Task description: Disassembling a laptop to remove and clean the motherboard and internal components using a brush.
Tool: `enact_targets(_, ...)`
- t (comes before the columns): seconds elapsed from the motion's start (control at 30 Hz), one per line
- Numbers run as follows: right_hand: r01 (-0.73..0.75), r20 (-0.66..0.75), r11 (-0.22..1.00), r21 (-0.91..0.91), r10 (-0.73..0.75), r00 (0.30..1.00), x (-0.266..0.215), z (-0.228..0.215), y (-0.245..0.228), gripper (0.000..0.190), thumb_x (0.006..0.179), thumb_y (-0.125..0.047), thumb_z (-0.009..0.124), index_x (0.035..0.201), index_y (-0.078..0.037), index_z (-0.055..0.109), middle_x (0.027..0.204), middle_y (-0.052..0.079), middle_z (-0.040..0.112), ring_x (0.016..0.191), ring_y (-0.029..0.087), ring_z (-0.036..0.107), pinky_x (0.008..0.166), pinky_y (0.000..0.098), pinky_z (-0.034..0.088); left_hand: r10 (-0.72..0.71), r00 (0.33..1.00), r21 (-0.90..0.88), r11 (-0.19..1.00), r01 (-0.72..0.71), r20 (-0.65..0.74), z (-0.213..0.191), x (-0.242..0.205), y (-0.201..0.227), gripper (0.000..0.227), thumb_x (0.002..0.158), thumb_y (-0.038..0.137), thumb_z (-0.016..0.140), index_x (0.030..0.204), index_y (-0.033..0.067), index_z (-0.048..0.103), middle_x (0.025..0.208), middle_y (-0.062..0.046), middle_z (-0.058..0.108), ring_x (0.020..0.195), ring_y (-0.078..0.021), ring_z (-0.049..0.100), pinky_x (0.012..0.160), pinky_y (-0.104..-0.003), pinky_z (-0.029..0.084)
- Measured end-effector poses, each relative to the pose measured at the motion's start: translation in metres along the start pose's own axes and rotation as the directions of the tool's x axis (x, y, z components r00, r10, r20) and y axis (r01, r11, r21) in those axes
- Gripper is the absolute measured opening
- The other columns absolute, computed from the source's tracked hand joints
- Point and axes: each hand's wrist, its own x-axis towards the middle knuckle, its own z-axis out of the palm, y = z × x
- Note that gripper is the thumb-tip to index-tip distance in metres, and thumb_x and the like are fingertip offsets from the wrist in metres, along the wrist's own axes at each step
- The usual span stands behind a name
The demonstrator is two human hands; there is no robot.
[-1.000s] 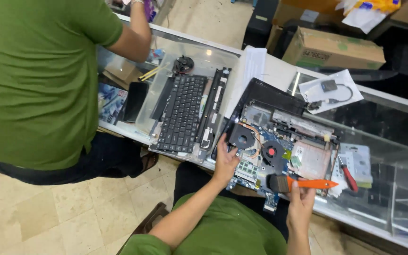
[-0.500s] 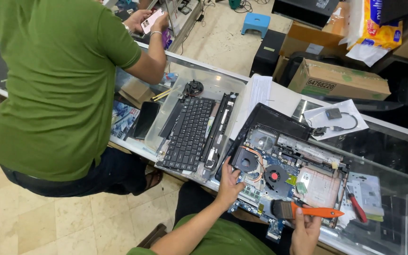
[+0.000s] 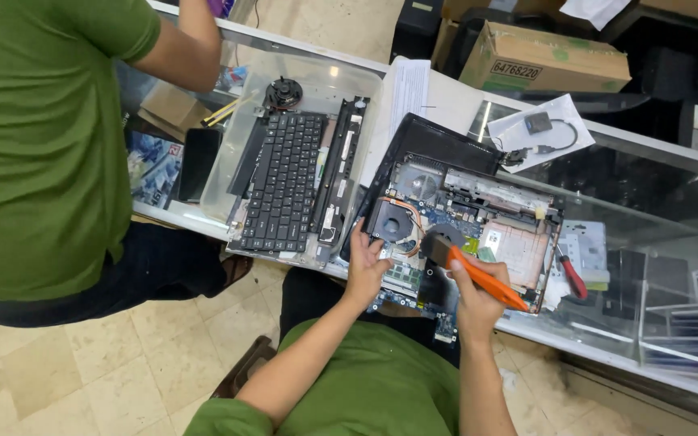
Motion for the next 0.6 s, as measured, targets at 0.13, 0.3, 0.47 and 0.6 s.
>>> enact_targets(0.13, 0.172, 0.167, 0.982, -0.082, -0.157, 0.973, 0.017, 0.034, 0.010, 0.027, 0.082, -0.001, 0.087, 0.087, 0.002, 0.061, 0.100, 0.023, 0.076, 0.093, 0.029, 0.076, 0.080, 0.0384, 0.057, -0.001, 1.000, -0.016, 1.000, 0.001, -0.011, 0.005, -0.002, 0.006, 0.110, 0.068, -0.027, 0.053, 0.161, 0.0096, 0.008, 0.119, -0.003, 0.032, 0.124, -0.0256, 0.058, 0.080, -0.025, 0.057)
enact_targets(0.3, 0.533, 0.378, 0.806, -0.259, -0.423, 0.824, 0.022, 0.066, 0.039, 0.015, 0.083, -0.001, 0.085, 0.087, -0.003, 0.071, 0.106, 0.017, 0.078, 0.094, 0.038, 0.075, 0.081, 0.0428, 0.059, 0.020, 1.000, -0.029, 0.999, -0.020, -0.016, 0.007, 0.000, 0.001, 0.108, 0.070, -0.028, 0.051, 0.161, 0.0104, 0.008, 0.120, -0.004, 0.036, 0.119, -0.0246, 0.062, 0.076, -0.023, 0.057)
enact_targets(0.47, 0.372, 0.486, 0.898, -0.234, -0.224, 0.845, 0.003, 0.065, 0.010, 0.017, 0.082, -0.009, 0.086, 0.082, -0.006, 0.069, 0.097, 0.013, 0.080, 0.091, 0.036, 0.077, 0.078, 0.0400, 0.059, 0.031, 0.999, -0.020, 0.999, -0.032, -0.005, 0.015, -0.005, 0.007, 0.108, 0.070, -0.028, 0.048, 0.161, 0.0100, 0.004, 0.133, -0.010, 0.036, 0.128, -0.0291, 0.056, 0.089, -0.026, 0.057)
enact_targets(0.6, 0.435, 0.492, 0.872, -0.226, -0.284, 0.823, 0.031, 0.054, -0.017, 0.013, 0.087, -0.001, 0.082, 0.086, -0.002, 0.069, 0.106, 0.017, 0.078, 0.104, 0.042, 0.073, 0.086, 0.0465, 0.058, 0.023, 1.000, -0.033, 0.999, -0.023, -0.003, 0.014, -0.002, 0.010, 0.110, 0.069, -0.029, 0.050, 0.161, 0.0103, 0.006, 0.136, -0.010, 0.039, 0.127, -0.0288, 0.058, 0.085, -0.026, 0.058)
